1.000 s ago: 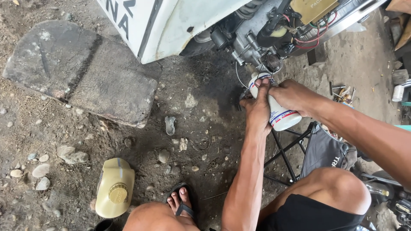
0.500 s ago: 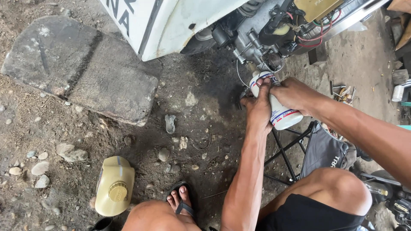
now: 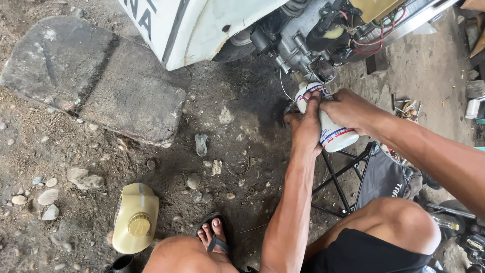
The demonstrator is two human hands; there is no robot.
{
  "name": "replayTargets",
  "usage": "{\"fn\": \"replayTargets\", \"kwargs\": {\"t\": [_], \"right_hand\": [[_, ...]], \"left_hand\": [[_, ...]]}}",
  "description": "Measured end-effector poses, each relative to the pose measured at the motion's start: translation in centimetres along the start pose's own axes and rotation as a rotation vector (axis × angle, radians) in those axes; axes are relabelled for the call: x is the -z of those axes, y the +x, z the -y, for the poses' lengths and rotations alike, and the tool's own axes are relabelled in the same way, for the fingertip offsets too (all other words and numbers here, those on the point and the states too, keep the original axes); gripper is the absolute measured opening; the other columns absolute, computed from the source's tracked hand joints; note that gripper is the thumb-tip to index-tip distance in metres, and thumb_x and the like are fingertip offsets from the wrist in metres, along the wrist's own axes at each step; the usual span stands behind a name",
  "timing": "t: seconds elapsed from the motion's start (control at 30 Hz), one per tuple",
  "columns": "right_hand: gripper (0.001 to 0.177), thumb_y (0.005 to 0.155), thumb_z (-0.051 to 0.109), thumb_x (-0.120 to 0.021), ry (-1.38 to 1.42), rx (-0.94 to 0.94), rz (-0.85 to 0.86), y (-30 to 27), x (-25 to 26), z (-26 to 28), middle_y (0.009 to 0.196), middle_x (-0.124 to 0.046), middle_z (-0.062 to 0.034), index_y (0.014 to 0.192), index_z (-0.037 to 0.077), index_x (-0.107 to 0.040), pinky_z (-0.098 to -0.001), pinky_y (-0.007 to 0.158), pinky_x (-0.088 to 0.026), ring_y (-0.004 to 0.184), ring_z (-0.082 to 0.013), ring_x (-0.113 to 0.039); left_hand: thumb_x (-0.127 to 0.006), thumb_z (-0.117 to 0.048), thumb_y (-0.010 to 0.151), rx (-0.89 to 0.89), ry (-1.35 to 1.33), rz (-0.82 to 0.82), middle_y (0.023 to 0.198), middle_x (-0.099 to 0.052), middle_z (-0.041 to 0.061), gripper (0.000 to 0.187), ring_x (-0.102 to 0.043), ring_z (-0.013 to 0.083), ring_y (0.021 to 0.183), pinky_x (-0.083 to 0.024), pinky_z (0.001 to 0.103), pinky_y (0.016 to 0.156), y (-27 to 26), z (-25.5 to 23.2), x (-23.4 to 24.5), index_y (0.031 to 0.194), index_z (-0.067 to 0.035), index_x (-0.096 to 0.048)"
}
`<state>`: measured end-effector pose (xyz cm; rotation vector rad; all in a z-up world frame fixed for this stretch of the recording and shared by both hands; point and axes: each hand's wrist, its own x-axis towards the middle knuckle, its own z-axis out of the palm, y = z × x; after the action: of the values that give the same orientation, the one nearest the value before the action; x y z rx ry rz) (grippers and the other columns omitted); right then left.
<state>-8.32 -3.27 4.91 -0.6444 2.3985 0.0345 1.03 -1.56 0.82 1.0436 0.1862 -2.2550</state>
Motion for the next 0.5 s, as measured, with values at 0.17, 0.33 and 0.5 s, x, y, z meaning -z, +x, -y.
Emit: {"fn": "replayTargets", "kwargs": {"t": [0.17,0.33,0.5], "right_hand": [[0.045,0.098,0.022,-0.061,0.002,0.012,0.001,1.4,0.2,-0.8,0.093,-0.066,-0.0345,0.121,-0.016,-0.065,-0.0646,0.074,-0.058,0.084,-0.0493,-0.071],[0.045,0.097,0.023,-0.061,0.0,0.018,-0.018,1.2,-0.1,-0.8,0.093,-0.066,-0.0345,0.12,-0.016,-0.067,-0.0655,0.073,-0.058,0.085,-0.0494,-0.071],[0.043,0.099,0.023,-0.06,0.012,0.018,-0.017,1.6,0.0,-1.0,0.089,-0.067,-0.0332,0.115,-0.016,-0.068,-0.0632,0.072,-0.058,0.078,-0.0484,-0.071]], "left_hand": [[-0.079,-0.035,0.084,-0.013,0.004,-0.005,0.11,-0.053,0.028,0.078,-0.06,0.0404,0.109,-0.052,0.057,0.089,1.1,0.8,0.0,0.131,0.002,-0.03],[-0.08,-0.038,0.083,-0.012,0.009,-0.012,0.11,-0.053,0.028,0.079,-0.061,0.0407,0.108,-0.052,0.057,0.088,1.1,0.7,0.1,0.129,0.002,-0.03],[-0.078,-0.037,0.082,-0.005,0.039,-0.018,0.11,-0.054,0.029,0.077,-0.062,0.0418,0.109,-0.053,0.056,0.089,0.4,0.0,0.1,0.129,0.002,-0.031]]}}
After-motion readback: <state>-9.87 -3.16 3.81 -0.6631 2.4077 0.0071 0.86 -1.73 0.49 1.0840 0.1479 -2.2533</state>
